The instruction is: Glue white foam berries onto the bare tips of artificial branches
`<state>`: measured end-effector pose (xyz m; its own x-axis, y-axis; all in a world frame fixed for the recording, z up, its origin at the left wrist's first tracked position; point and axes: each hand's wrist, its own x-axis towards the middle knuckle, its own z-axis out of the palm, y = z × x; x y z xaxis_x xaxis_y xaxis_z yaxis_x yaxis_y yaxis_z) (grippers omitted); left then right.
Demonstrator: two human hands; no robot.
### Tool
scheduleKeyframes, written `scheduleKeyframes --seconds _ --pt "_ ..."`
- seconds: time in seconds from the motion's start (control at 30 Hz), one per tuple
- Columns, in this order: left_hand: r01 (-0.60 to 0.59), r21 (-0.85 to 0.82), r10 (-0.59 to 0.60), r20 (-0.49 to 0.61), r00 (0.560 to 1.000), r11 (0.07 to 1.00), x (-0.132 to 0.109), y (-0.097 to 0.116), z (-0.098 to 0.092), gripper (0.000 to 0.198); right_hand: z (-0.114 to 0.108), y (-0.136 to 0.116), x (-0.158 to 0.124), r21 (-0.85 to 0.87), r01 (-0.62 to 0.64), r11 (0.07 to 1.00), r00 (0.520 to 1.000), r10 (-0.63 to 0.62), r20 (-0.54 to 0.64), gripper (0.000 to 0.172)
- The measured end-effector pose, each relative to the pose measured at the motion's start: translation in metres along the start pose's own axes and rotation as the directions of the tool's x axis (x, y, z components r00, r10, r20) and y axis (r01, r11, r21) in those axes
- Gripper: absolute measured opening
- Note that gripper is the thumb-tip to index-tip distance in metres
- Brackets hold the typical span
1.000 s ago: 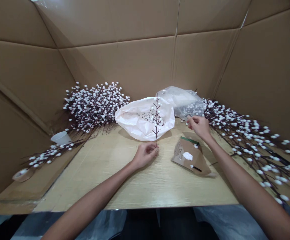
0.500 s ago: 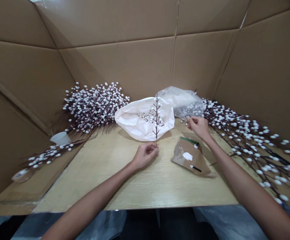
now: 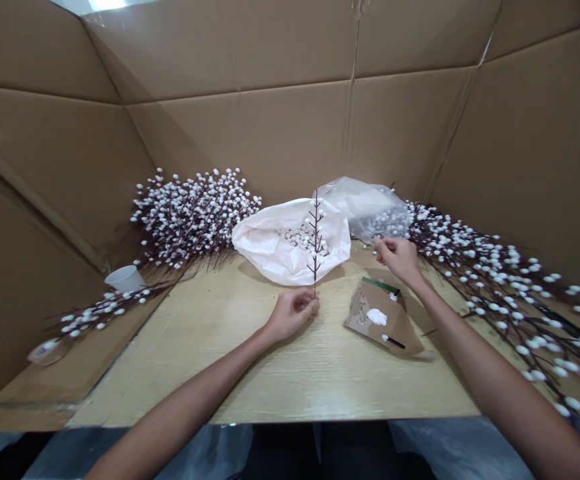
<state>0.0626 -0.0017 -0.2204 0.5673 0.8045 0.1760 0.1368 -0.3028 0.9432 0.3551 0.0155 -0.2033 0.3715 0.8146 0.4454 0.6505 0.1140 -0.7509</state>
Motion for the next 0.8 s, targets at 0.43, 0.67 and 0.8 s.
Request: scheduleKeyframes --seconds 0.43,0.67,0.8 --pt "0.004 -0.017 -0.004 -0.008 1.0 1.0 0.0001 0.0004 0.0012 0.021 0.0015 -0.0009 -0.0018 -0.02 0.039 0.999 0.999 -0.039 -0.021 0.041" --pt "-0.002 -0.009 0.002 -0.003 1.0 1.0 -0.0008 -0.0002 0.0009 0.023 0.0017 -0.0018 -0.0022 -0.013 0.045 0.999 0.998 -0.045 -0.033 0.041" --pt "-0.002 -0.011 0.002 -0.003 1.0 1.0 -0.0011 -0.0004 0.0009 0.024 0.0012 -0.0051 -0.0038 0.003 0.049 0.999 0.996 -0.048 -0.079 0.04"
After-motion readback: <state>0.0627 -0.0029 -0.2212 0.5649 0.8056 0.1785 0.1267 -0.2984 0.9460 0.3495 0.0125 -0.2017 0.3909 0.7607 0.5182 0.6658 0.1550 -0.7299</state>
